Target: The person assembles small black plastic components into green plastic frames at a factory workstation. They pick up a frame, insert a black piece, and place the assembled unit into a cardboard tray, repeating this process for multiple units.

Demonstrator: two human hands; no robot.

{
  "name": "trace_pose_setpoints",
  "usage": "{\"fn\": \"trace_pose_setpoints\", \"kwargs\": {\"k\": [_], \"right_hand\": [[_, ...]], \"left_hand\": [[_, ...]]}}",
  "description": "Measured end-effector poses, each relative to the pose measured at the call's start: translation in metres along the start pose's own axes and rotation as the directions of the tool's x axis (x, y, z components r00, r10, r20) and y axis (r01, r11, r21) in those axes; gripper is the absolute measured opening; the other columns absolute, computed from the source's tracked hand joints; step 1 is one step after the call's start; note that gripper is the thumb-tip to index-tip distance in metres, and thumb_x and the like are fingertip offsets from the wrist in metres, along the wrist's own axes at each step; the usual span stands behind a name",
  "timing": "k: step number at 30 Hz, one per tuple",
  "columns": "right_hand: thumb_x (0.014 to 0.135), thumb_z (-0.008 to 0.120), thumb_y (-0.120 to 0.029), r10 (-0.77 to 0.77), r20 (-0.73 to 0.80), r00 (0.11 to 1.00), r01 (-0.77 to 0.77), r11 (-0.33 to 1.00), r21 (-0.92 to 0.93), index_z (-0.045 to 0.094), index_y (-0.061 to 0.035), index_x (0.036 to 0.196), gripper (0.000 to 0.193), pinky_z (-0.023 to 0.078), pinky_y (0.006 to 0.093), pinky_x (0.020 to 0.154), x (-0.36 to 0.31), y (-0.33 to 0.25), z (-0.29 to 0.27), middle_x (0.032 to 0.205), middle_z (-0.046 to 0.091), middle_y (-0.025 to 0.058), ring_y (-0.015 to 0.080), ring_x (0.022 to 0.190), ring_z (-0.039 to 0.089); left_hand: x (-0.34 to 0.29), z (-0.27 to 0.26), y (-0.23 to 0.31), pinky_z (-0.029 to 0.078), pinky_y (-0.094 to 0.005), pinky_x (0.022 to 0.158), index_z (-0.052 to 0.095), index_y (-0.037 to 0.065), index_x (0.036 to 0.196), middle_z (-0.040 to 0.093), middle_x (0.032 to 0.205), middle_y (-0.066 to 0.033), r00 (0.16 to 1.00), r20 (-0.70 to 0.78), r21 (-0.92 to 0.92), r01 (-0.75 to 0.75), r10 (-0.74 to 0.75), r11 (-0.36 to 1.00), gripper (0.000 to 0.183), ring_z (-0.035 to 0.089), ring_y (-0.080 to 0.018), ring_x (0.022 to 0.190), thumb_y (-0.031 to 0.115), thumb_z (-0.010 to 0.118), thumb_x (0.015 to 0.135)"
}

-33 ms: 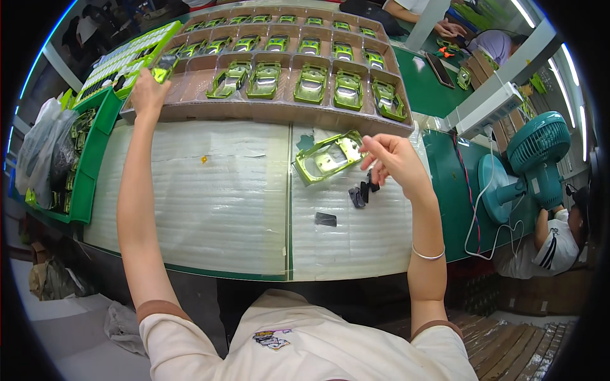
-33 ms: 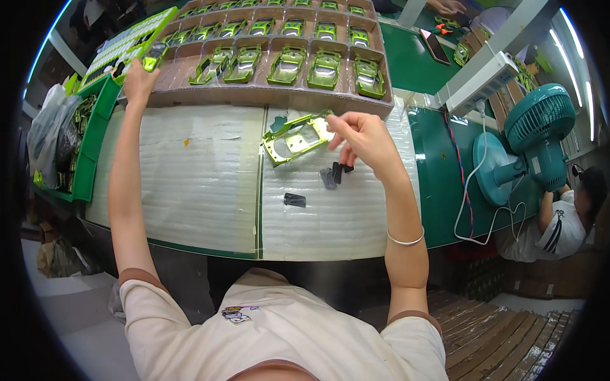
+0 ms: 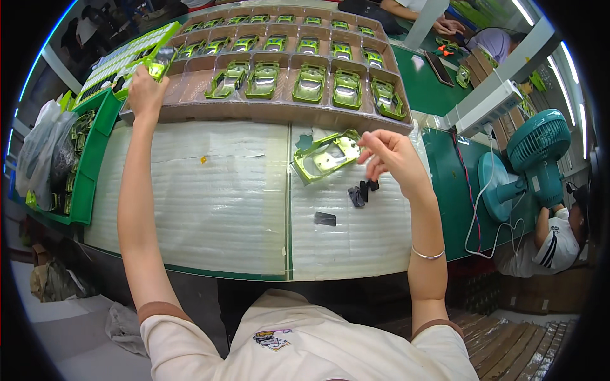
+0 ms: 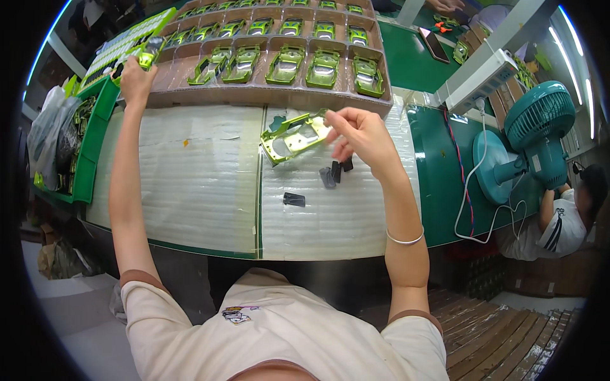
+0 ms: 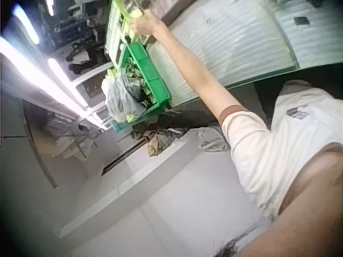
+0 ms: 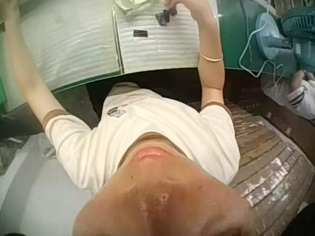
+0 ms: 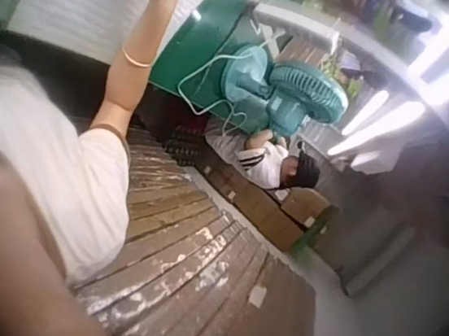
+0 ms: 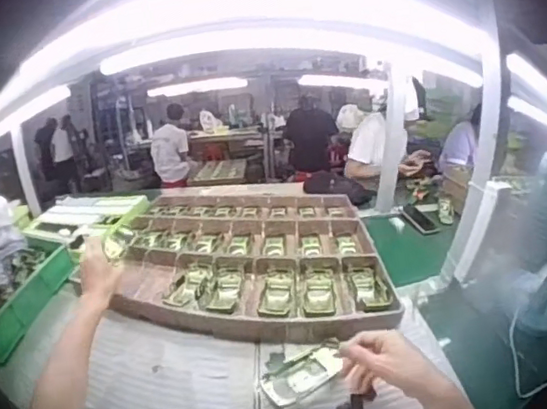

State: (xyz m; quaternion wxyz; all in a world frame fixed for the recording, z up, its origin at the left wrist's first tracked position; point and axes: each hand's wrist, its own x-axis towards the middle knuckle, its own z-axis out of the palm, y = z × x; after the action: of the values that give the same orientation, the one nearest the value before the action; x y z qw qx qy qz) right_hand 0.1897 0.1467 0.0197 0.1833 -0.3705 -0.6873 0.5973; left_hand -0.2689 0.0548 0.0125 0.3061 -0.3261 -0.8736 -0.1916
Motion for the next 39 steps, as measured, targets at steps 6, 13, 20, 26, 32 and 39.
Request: {"fn": "trace_pose_setpoints", "kwargs": {"k": [6,13,20,26,32,39], "right_hand": [[0.09,0.05,-0.039,-0.289,0.137,0.947,0.206,0.878,0.432,0.039,0.0028,0.125,0.056,0.047,0.0335,0.087,-0.005,0.003,0.028,0.115,0.054,0.0192,0.0232,0.102,0.057],[0.089,0.055,-0.028,-0.241,-0.014,0.971,0.158,0.589,0.792,0.036,-0.0029,0.126,0.049,0.042,0.0327,0.092,-0.02,-0.001,0.055,0.118,0.051,0.0084,0.0179,0.108,0.051],[0.089,0.053,-0.031,-0.157,-0.187,0.97,0.244,0.584,0.775,0.05,-0.0051,0.112,0.035,0.047,0.0307,0.086,-0.016,-0.009,-0.005,0.106,0.06,0.0115,0.0188,0.095,0.059],[0.086,0.052,-0.045,-0.156,-0.318,0.935,0.354,0.429,0.831,0.046,-0.0037,0.118,0.052,0.046,0.0305,0.088,0.003,0.036,-0.062,0.113,0.057,0.0129,0.0205,0.098,0.057],[0.082,0.051,-0.052,-0.059,-0.45,0.891,0.453,0.043,0.891,0.043,-0.0044,0.123,0.063,0.03,0.0395,0.104,0.037,0.021,-0.079,0.123,0.048,0.0145,0.0269,0.119,0.042],[0.075,0.036,-0.069,-0.014,-0.517,0.856,0.516,-0.012,0.856,0.026,-0.0025,0.133,0.09,0.007,0.0421,0.11,0.165,-0.012,-0.094,0.14,0.024,0.0206,0.033,0.134,0.015]], "left_hand": [[-0.078,-0.097,0.113,0.045,-0.0352,0.081,0.052,0.008,0.098,0.058,0.098,-0.0076,0.732,-0.574,-0.329,-0.616,0.366,0.716,0.04,0.056,-0.0254,0.091,0.015,0.072,0.065],[-0.194,-0.134,0.188,0.043,-0.0371,0.087,0.051,0.011,0.108,0.055,0.11,-0.0074,0.572,-0.562,-0.443,-0.818,0.597,0.366,0.041,0.053,-0.0253,0.105,0.006,0.064,0.069],[-0.156,-0.134,0.213,0.039,-0.0391,0.094,0.044,0.003,0.114,0.05,0.113,-0.0138,0.901,-0.046,-0.995,-0.004,0.432,-0.097,0.037,0.048,-0.0275,0.111,0.023,0.055,0.085],[-0.046,-0.027,0.321,0.026,-0.0464,0.105,0.02,-0.008,0.132,0.029,0.134,-0.0256,0.643,0.692,-0.278,0.658,0.329,-0.7,0.073,0.033,-0.0361,0.125,0.051,0.033,0.091],[-0.036,0.059,0.409,0.012,-0.0477,0.108,0.018,0.003,0.139,0.022,0.143,-0.0174,0.477,0.843,-0.037,0.515,0.25,-0.857,0.081,0.022,-0.033,0.132,0.063,0.024,0.086],[-0.049,0.04,0.429,0.017,-0.0458,0.107,0.041,0.011,0.123,0.033,0.137,-0.0095,0.622,0.749,-0.049,0.397,0.229,-0.917,0.06,0.029,-0.0276,0.129,0.053,0.015,0.087]]}}
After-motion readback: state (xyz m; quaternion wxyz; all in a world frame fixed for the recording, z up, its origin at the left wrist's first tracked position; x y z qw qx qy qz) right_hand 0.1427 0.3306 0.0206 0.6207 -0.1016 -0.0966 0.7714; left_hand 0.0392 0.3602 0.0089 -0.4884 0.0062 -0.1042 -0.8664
